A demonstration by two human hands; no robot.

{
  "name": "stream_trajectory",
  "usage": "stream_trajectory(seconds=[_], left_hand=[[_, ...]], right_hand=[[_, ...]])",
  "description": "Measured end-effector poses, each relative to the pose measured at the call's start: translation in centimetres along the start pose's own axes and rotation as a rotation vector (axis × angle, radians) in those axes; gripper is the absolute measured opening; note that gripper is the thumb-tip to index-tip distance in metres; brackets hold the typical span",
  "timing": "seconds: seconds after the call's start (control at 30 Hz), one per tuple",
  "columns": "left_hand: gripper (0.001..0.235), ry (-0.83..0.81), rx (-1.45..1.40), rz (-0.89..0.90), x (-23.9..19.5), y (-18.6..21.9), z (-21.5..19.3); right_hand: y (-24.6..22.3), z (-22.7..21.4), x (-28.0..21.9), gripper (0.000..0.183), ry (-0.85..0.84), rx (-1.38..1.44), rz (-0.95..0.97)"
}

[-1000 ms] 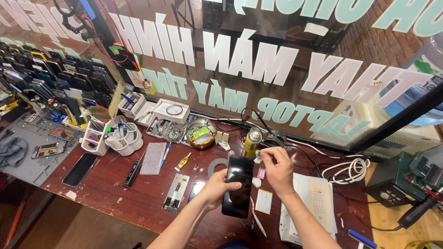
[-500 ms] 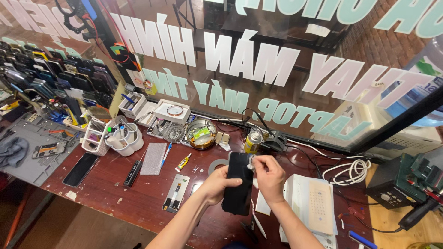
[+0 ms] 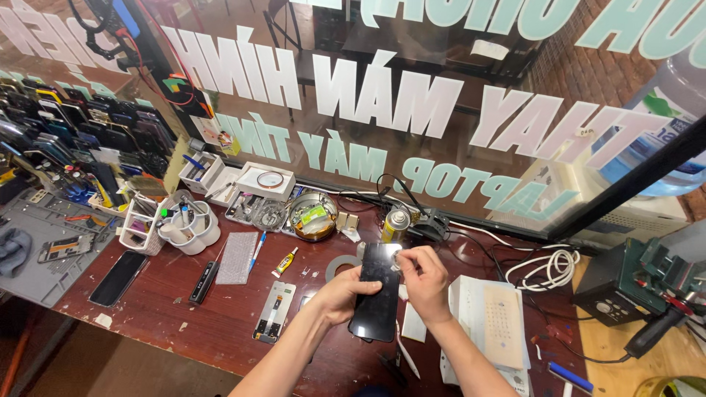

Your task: The person disassembles a smartphone, removes the battery, cleans the back cover with a cloth, and reassembles the device by reconnecting internal components and securing the back cover. The work is performed on a cluttered workbench with various tools and parts visible.

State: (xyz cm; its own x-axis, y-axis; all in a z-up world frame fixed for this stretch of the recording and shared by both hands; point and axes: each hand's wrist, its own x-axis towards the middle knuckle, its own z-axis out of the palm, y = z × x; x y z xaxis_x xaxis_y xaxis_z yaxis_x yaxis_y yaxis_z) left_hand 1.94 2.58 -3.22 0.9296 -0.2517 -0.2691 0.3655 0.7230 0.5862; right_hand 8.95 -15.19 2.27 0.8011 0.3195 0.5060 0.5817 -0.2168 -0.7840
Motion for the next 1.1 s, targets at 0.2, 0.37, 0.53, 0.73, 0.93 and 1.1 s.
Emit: stream_trajectory(seconds=[0.2,0.37,0.53,0.73,0.93,1.1], left_hand=[[0.027,0.037,-0.081,0.104,0.4,1.2,-0.5],[0.026,0.100,-0.228,0.065,0.5,1.4,-0.3],[0.031,0.093,-0.078,0.090,0.0,1.6,1.2],[0.043,0.297,0.728,0.193,-0.6,2.0,1.9],[0.035,0.154,1.010,0.169,-0.9,1.1,2.0],[0.044,-0.086,0.732,-0.116,-1.8,1.7,0.3]], right_hand=[[-2.1,-1.7,-4.6,0.008,-0.170,0.022,-0.305],[-0.2,-2.8,-7.4,0.005,-0.189,0.230,0.062],[6.1,-3.0,-5.0,0.011,-0.006,0.448,0.562],[8.4,-5.4,-1.5,0.020,-0.167,0.508,0.497],[3.9,-5.3,0.9,0.038,-0.543,0.286,0.501],[3.2,-4.5,0.2,0.024,-0.723,0.279,0.508]])
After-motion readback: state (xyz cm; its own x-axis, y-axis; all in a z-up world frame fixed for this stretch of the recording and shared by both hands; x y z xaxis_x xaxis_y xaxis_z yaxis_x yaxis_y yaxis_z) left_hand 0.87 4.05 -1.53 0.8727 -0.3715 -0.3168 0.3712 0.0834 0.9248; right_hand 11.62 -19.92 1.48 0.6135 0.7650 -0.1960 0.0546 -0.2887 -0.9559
